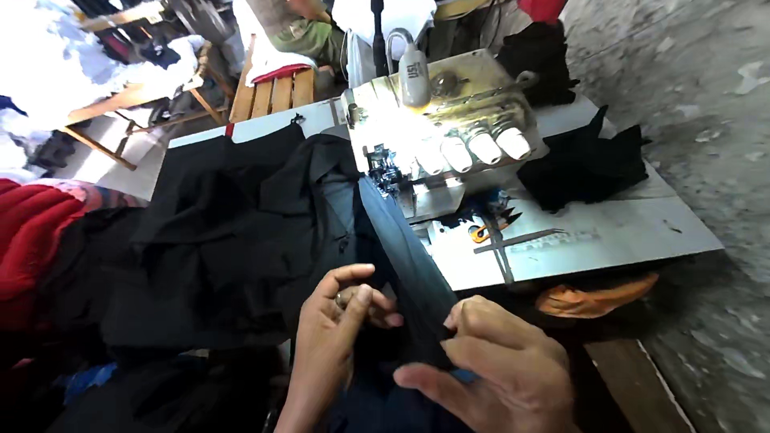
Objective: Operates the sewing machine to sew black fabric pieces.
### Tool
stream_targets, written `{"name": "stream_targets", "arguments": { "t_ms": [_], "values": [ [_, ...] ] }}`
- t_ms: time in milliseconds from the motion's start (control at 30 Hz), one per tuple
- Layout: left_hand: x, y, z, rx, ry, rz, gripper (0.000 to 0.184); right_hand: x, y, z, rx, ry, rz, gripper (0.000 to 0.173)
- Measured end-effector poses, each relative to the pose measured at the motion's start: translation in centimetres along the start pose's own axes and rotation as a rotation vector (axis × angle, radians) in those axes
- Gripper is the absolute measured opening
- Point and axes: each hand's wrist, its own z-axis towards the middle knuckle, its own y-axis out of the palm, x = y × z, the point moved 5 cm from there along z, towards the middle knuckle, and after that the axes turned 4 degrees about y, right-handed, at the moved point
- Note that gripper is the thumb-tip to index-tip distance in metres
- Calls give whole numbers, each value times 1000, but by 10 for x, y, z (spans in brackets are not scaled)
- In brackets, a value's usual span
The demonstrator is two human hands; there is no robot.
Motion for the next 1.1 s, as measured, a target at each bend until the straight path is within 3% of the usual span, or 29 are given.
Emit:
{"name": "stream_targets", "arguments": {
  "t_ms": [67, 133, 233, 267, 333, 433, 533, 633, 733, 833, 933, 1033, 1100],
  "values": [
    [-4, 10, 12, 70, -127, -140, 33, 0, -2, 0, -9, -74, -4, 48],
    [0, 11, 22, 105, -22, -12, 35, 0, -4, -1, -25, -117, 10, 46],
    [33, 11, 28, -43, 466, 882, 31, 3, -7, -3, -12, -153, -75, 43],
    [42, 15, 30, -153, 550, 1097, 24, 4, -8, -4, -2, -143, -118, 41],
    [56, 21, 36, -361, 617, 1292, 16, 7, -9, -6, 15, -69, -133, 34],
    [98, 19, 34, -385, 684, 1047, 28, 6, -11, -1, 22, 65, -10, 36],
    [104, 7, 20, -236, 705, 629, 20, 2, -14, -8, 46, 126, 125, 38],
    [49, 2, 19, -67, 346, 477, 17, 0, -14, -14, 58, 84, 123, 36],
    [2, 14, 24, 41, -136, -3, 32, -2, -11, -20, 67, 14, 145, 27],
    [-15, 22, 34, 123, -220, -380, 44, 5, -8, -23, 82, 56, 242, 31],
    [-15, 26, 39, 187, -170, -407, 48, 21, -3, -28, 56, 312, 261, 38],
    [-7, 24, 36, 230, -126, -322, 52, 45, 2, -34, -113, 658, 192, 32],
    [-6, 21, 37, 226, -138, -315, 52, 43, 2, -33, -163, 622, 125, 27]
  ]
}}
